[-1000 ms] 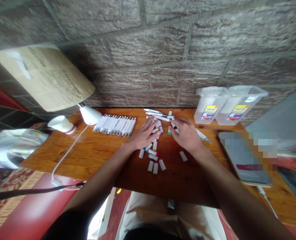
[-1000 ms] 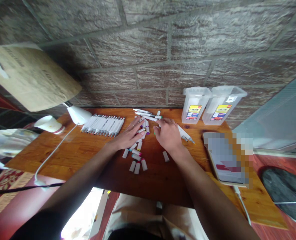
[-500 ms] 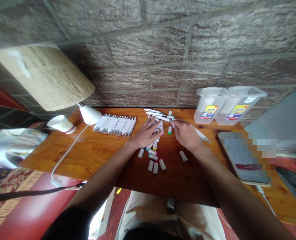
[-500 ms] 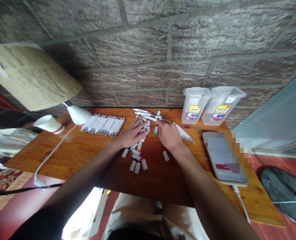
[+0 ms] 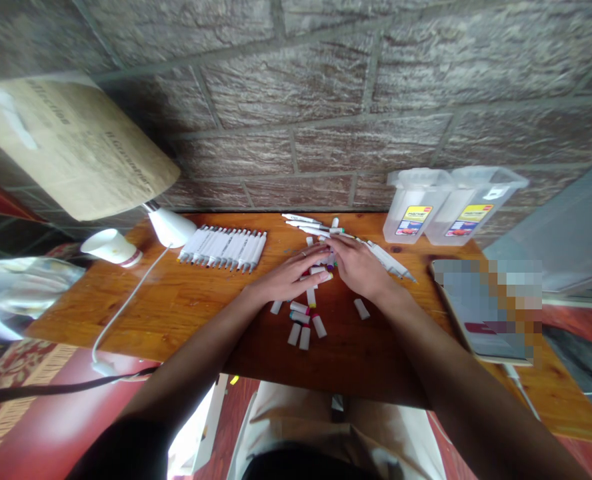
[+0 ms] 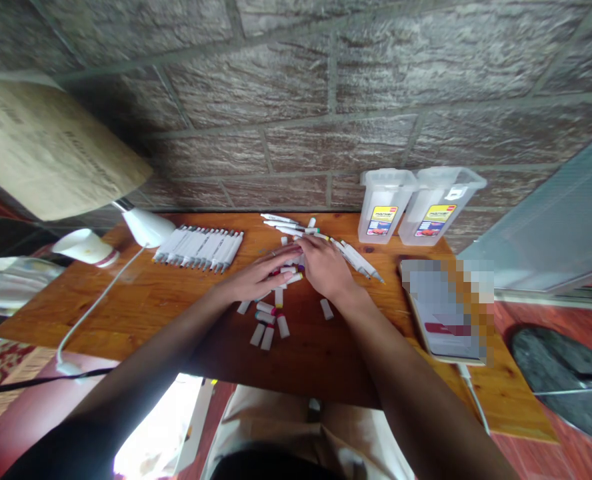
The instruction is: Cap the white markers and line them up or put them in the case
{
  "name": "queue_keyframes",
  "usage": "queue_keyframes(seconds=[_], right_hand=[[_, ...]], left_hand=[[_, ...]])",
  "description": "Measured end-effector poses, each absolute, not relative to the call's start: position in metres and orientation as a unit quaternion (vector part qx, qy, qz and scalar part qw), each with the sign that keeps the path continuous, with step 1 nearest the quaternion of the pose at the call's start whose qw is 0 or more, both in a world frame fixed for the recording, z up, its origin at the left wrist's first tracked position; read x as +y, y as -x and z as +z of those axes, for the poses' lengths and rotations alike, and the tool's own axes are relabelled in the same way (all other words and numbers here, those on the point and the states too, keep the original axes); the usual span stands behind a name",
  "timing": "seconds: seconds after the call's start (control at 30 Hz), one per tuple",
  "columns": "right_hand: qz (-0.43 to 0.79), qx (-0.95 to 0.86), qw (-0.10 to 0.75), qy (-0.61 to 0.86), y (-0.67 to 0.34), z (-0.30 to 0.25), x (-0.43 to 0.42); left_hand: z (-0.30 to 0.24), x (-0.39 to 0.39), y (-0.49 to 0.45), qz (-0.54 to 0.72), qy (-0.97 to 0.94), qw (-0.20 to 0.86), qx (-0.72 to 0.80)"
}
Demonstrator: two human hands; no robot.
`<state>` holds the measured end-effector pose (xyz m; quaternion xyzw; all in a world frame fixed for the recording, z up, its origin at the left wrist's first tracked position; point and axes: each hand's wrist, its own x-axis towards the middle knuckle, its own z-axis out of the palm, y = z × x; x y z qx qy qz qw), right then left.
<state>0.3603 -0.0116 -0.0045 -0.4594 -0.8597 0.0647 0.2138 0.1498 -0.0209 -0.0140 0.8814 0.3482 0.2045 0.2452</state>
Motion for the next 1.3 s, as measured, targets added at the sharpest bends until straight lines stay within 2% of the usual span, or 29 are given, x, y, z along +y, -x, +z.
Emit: queue_keyframes(seconds=[0.37,0.67,0.83,1.13,1.3], right_hand=[[0.044,-0.875,0.173,0.45,-0.355,-0.013,-0.012],[0.042,-0.882,0.17,0.438,-0.355,-0.006,-0.004],[0.04,-0.871,0.149,0.467,-0.366,0.007,-0.01],[0.088,-0.843,0.196,0.492,-0.377,0.018,-0.012],[0.168,-0.826,0.219,0.491,-0.383,0.035,-0.02]], left_hand=[[0.014,-0.037,-0.096,0.079,-0.875,0.321,0.353],[0.001,-0.046,-0.12,0.044,-0.902,0.308,0.3],[0.001,-0.049,-0.136,0.03,-0.891,0.305,0.334],[-0.016,-0.041,-0.158,0.127,-0.898,0.221,0.357],[-0.001,-0.034,-0.142,0.204,-0.888,0.187,0.367]])
